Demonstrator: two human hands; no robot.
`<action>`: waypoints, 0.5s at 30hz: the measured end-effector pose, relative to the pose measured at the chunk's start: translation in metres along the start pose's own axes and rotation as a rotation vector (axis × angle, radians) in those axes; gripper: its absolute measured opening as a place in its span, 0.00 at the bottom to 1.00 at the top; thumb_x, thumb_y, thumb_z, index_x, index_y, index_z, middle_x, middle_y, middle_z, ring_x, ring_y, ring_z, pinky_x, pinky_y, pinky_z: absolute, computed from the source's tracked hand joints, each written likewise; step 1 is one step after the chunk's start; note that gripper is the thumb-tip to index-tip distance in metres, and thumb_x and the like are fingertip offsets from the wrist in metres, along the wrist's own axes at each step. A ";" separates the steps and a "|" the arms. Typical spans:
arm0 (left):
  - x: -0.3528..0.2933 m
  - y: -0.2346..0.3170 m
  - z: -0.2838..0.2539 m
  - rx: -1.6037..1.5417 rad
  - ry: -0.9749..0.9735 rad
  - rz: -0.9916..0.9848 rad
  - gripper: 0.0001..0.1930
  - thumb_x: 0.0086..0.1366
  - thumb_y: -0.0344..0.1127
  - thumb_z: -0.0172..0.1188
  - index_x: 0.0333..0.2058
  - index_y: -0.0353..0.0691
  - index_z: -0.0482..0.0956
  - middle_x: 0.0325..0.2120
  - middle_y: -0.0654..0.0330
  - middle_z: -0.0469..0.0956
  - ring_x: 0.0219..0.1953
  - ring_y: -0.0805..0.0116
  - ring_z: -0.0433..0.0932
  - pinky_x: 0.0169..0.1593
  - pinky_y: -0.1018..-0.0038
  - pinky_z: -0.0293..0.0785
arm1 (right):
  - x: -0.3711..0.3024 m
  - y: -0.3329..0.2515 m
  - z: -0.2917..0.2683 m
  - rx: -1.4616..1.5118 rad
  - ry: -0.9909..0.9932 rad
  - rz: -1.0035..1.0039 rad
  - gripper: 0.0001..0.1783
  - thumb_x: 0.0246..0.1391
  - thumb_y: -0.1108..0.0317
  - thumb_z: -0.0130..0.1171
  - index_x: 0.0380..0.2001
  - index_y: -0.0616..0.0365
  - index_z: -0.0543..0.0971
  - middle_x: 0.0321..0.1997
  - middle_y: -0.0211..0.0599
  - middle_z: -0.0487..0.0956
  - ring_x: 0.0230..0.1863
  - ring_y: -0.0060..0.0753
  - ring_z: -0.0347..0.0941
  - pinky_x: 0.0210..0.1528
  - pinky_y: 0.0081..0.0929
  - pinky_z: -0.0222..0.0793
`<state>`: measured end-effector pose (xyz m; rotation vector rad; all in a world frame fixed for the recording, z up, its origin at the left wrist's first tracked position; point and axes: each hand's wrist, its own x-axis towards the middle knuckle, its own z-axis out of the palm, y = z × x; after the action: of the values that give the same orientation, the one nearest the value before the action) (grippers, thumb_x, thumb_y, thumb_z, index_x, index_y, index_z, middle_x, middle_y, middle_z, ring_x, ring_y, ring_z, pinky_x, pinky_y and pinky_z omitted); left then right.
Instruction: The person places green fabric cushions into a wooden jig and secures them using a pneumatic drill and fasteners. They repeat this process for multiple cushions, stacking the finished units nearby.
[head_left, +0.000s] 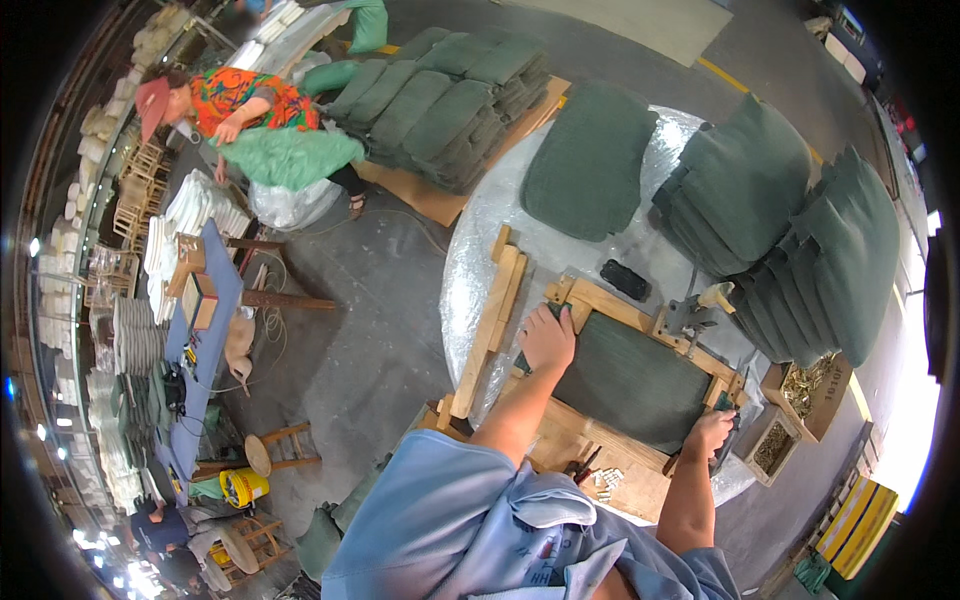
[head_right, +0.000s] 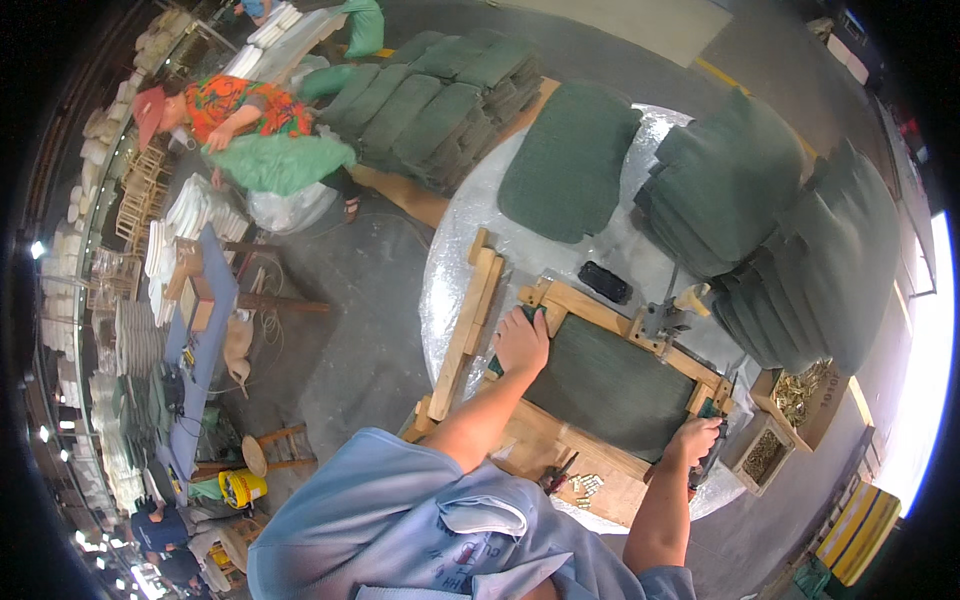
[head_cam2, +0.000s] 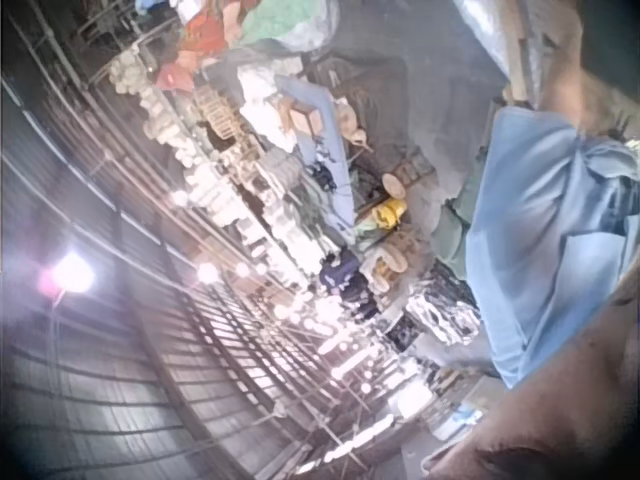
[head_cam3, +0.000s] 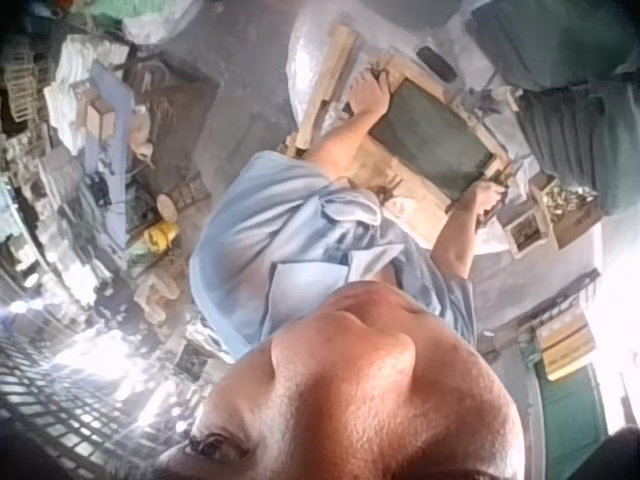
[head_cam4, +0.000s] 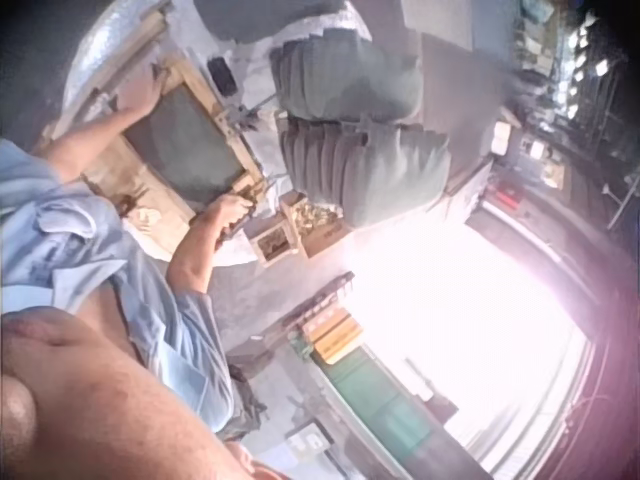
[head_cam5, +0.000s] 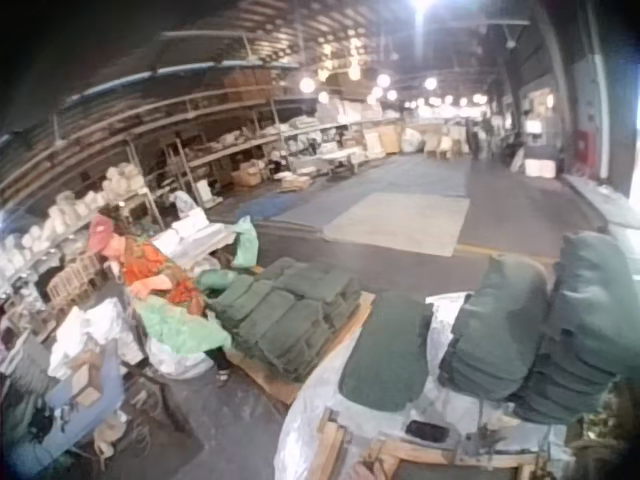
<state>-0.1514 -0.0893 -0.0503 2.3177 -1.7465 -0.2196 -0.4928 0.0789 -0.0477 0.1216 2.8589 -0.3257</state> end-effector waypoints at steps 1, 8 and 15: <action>0.003 -0.001 0.002 0.005 0.011 0.004 0.26 0.79 0.56 0.50 0.55 0.37 0.75 0.48 0.52 0.81 0.51 0.50 0.80 0.53 0.51 0.73 | -0.002 -0.005 0.001 0.010 0.017 0.012 0.42 0.76 0.32 0.26 0.63 0.52 0.78 0.67 0.47 0.81 0.67 0.61 0.76 0.65 0.66 0.67; 0.000 0.003 -0.007 0.000 -0.020 -0.047 0.26 0.79 0.56 0.48 0.55 0.35 0.75 0.51 0.47 0.81 0.56 0.46 0.80 0.56 0.48 0.73 | -0.025 -0.008 0.004 -0.094 0.145 0.000 0.38 0.78 0.33 0.27 0.61 0.47 0.77 0.64 0.42 0.81 0.64 0.55 0.77 0.61 0.63 0.70; 0.003 0.012 0.001 0.005 -0.022 0.001 0.25 0.79 0.56 0.48 0.50 0.36 0.75 0.49 0.47 0.81 0.54 0.45 0.80 0.55 0.47 0.74 | -0.011 -0.011 0.010 -0.112 0.192 0.013 0.32 0.78 0.36 0.33 0.57 0.45 0.79 0.59 0.38 0.83 0.63 0.49 0.78 0.58 0.61 0.72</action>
<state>-0.1622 -0.0956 -0.0476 2.3265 -1.7604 -0.2424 -0.4806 0.0651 -0.0513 0.1584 3.0561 -0.1582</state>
